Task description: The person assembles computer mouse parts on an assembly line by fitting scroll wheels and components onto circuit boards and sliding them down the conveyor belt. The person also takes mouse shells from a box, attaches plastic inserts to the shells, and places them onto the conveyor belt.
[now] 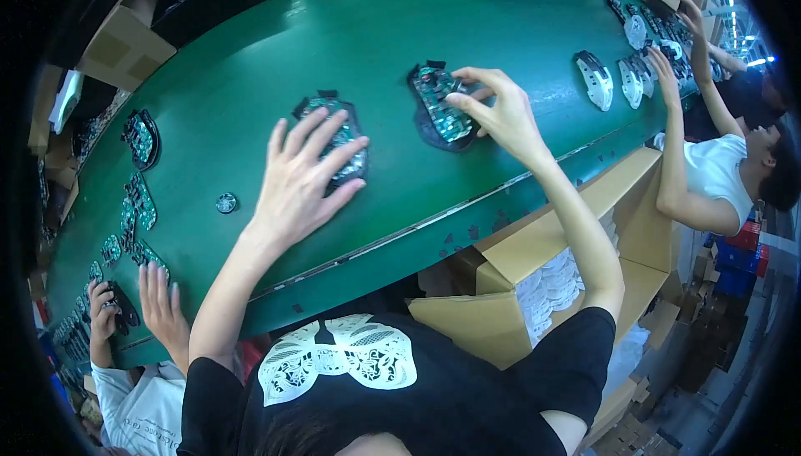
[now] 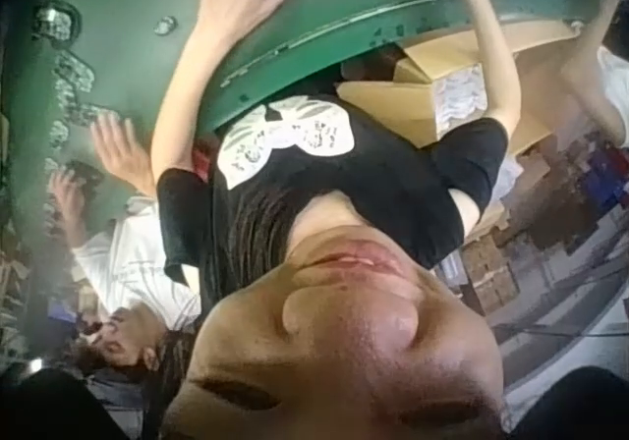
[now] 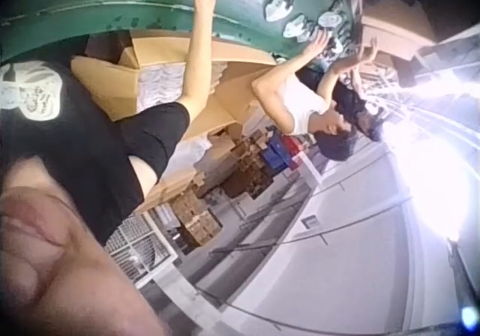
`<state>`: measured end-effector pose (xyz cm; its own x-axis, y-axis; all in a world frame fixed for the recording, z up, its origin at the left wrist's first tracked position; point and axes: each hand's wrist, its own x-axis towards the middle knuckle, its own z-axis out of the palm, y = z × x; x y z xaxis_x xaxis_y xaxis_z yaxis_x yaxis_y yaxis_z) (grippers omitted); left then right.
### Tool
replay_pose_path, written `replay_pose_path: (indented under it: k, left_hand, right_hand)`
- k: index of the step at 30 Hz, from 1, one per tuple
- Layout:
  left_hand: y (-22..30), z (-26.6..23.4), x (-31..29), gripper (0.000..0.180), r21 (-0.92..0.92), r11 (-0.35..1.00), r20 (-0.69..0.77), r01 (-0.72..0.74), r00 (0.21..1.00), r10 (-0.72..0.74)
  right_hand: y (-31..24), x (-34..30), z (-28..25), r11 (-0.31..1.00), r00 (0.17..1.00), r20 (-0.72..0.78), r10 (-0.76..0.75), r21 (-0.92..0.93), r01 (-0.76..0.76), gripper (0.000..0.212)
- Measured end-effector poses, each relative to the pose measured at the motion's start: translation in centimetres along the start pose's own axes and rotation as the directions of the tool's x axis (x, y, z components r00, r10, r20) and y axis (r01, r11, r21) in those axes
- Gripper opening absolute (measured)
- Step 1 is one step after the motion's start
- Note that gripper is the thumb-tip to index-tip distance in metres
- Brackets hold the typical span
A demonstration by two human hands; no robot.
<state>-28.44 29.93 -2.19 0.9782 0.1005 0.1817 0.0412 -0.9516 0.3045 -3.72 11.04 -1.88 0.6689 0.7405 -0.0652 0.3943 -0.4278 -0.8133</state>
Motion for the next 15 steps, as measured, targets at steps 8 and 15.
replay_pose_path:
  k: [8,15]
  left_hand:
    - [-1.3,-2.9,-0.9,0.059,-0.007,0.968,-0.055,0.253,0.966,-0.253]
    - [3.9,0.5,-2.8,0.054,-0.136,0.966,-0.043,0.219,0.973,-0.227]
  right_hand:
    - [-5.5,-2.4,4.6,1.0,0.972,0.236,0.003,0.024,-0.009,0.036]
    - [-7.2,-0.9,5.2,0.968,0.938,0.245,-0.243,-0.004,0.252,0.042]
